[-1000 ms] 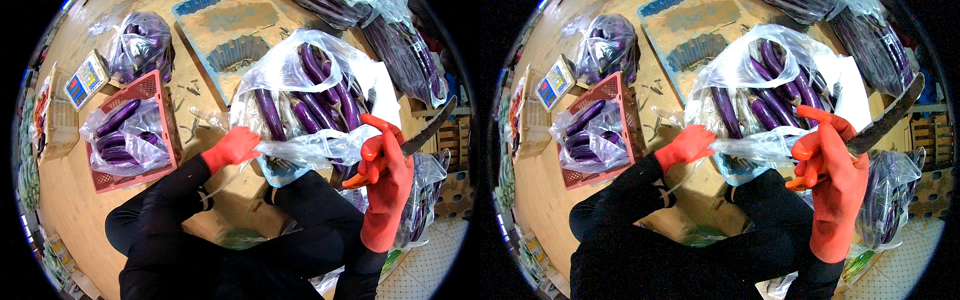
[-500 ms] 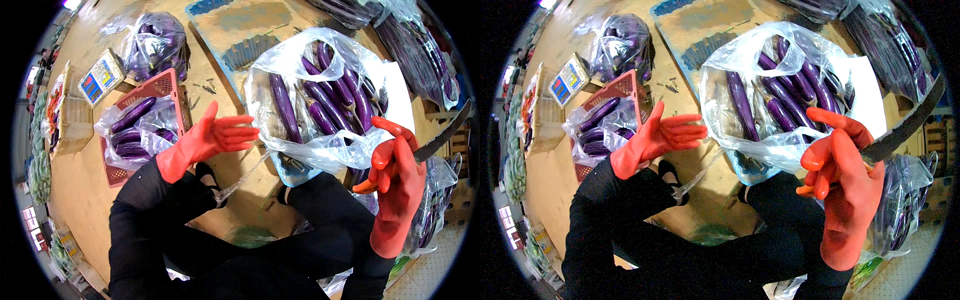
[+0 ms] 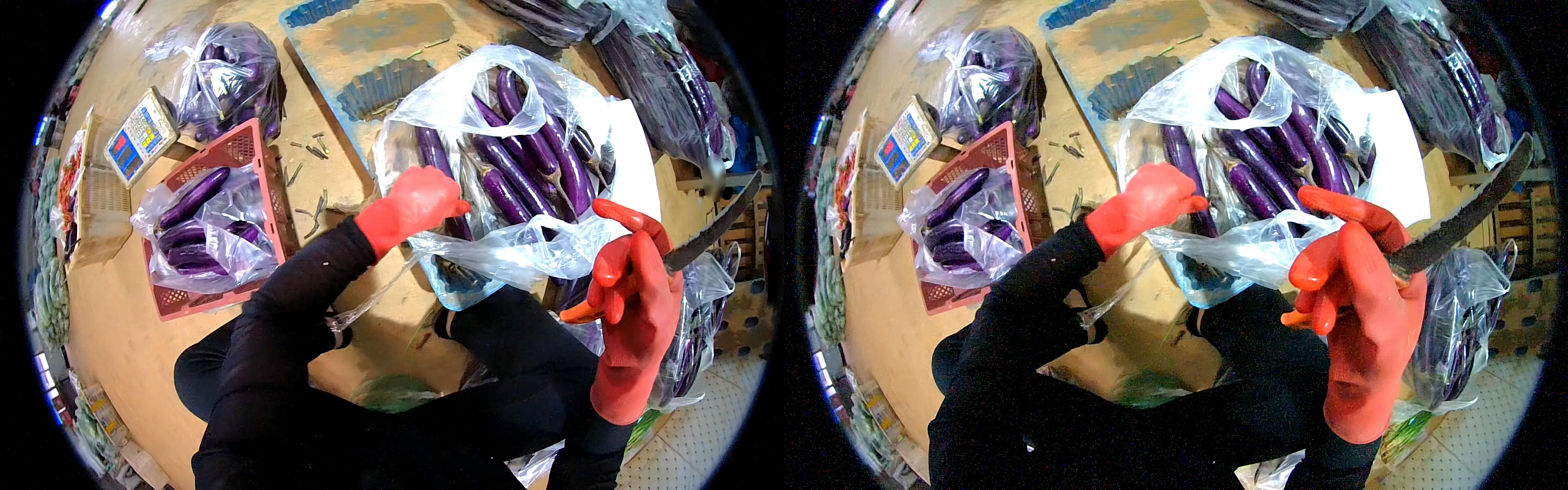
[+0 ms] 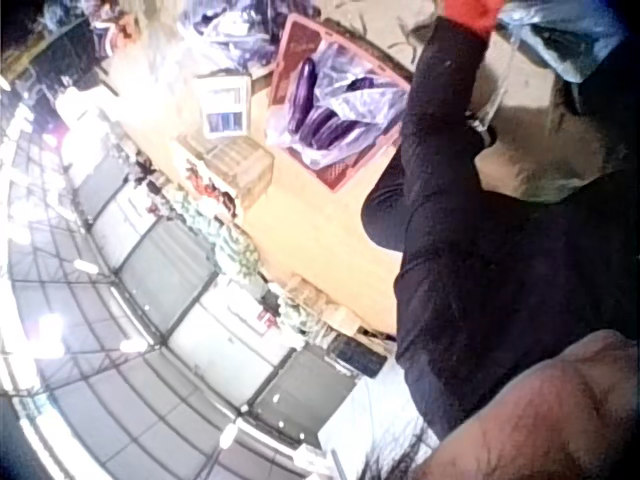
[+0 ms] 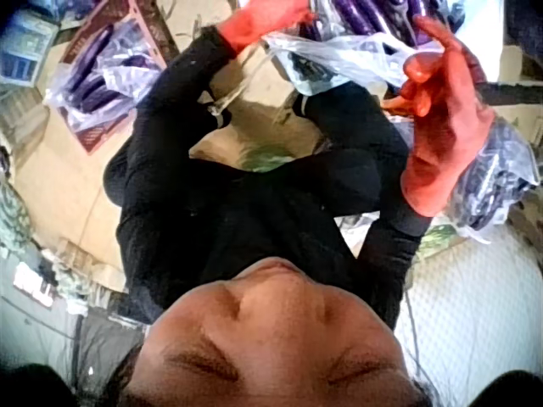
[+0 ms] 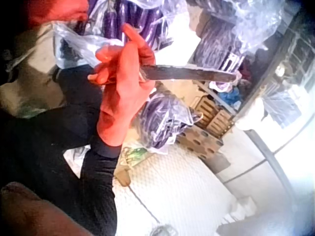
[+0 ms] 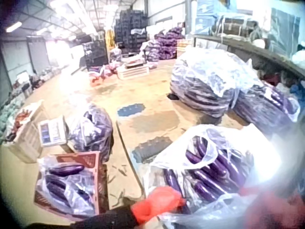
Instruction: The person sorts and packs eggplants by hand and using shears, moving them from large bags into smaller plastic bags inside crates, then tying the bags and moving the crates.
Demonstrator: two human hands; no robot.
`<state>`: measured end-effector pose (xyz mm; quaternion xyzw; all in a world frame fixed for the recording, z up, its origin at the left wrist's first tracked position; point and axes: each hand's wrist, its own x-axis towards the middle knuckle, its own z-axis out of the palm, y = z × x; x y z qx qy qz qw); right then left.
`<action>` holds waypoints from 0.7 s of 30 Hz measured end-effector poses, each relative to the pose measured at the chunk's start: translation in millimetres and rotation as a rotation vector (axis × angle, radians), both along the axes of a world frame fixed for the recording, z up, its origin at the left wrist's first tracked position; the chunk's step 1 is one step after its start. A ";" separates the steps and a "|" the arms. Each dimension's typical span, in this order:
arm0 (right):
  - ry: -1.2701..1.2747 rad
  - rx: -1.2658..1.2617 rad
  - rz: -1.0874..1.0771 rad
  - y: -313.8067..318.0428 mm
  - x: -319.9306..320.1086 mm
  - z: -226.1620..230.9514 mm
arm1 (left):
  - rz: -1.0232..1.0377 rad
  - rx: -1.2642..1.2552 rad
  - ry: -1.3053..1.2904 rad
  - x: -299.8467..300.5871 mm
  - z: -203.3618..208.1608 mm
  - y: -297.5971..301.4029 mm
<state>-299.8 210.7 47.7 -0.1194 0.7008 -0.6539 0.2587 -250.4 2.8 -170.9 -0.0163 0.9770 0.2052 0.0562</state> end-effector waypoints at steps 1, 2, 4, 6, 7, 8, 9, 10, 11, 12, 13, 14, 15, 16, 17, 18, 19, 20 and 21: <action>-0.018 0.000 -0.002 -0.7 1.0 2.1 | -0.134 -0.171 0.147 -6.0 -17.2 -0.6; -0.018 -0.004 0.012 -0.2 0.9 2.7 | -0.268 -0.342 0.293 -10.0 -34.4 0.5; -0.016 -0.011 0.028 2.0 -1.3 1.6 | -0.318 -0.531 0.383 -16.9 -61.4 7.2; -0.030 -0.021 0.016 3.2 -1.2 2.8 | -0.387 -0.497 0.160 -26.1 -67.6 12.0; -0.020 -0.032 0.012 5.7 -2.4 1.7 | -0.433 -0.426 0.071 -30.2 -61.5 9.1; -0.010 -0.043 0.009 8.4 -3.9 1.7 | -0.356 -0.384 0.193 -31.8 -56.4 4.0; -0.002 -0.024 0.014 10.3 -5.3 2.2 | -0.276 -0.343 0.304 -28.5 -54.0 -4.3; -0.005 -0.025 0.001 11.4 -6.6 1.4 | -0.204 -0.300 0.417 -25.1 -47.2 -12.8; -0.008 -0.026 -0.012 12.3 -7.9 -0.3 | -0.113 -0.167 0.541 -19.8 -40.5 -21.6; -0.005 -0.037 -0.018 12.4 -9.8 1.2 | -0.029 0.154 0.595 -23.9 -25.3 -33.3; 0.008 -0.014 -0.004 14.3 -13.0 2.2 | 0.018 0.238 0.585 -23.5 -12.0 -36.8; -0.013 -0.005 -0.028 15.8 -13.6 1.6 | 0.067 0.323 0.574 -21.6 1.0 -38.6; -0.027 -0.013 -0.035 14.2 -13.6 3.5 | 0.111 0.312 0.645 -18.2 5.1 -45.2; -0.038 -0.013 -0.055 14.7 -16.3 2.7 | 0.160 0.380 0.664 -18.3 20.7 -44.2; -0.054 -0.020 -0.066 15.8 -19.4 0.8 | 0.211 0.449 0.682 -15.6 35.8 -41.2; -0.049 -0.034 -0.066 15.8 -20.4 -2.2 | 0.265 0.513 0.695 -9.2 50.3 -39.3; -0.002 -0.006 -0.086 12.9 -19.5 -4.5 | 0.484 0.568 0.616 -2.4 61.3 -39.8; 0.043 0.021 -0.104 8.0 -19.4 -8.2 | 0.625 0.593 0.675 -2.9 52.0 -52.3; 0.080 0.060 -0.131 7.8 -22.3 -15.2 | 0.601 0.957 0.703 -2.8 64.6 -53.6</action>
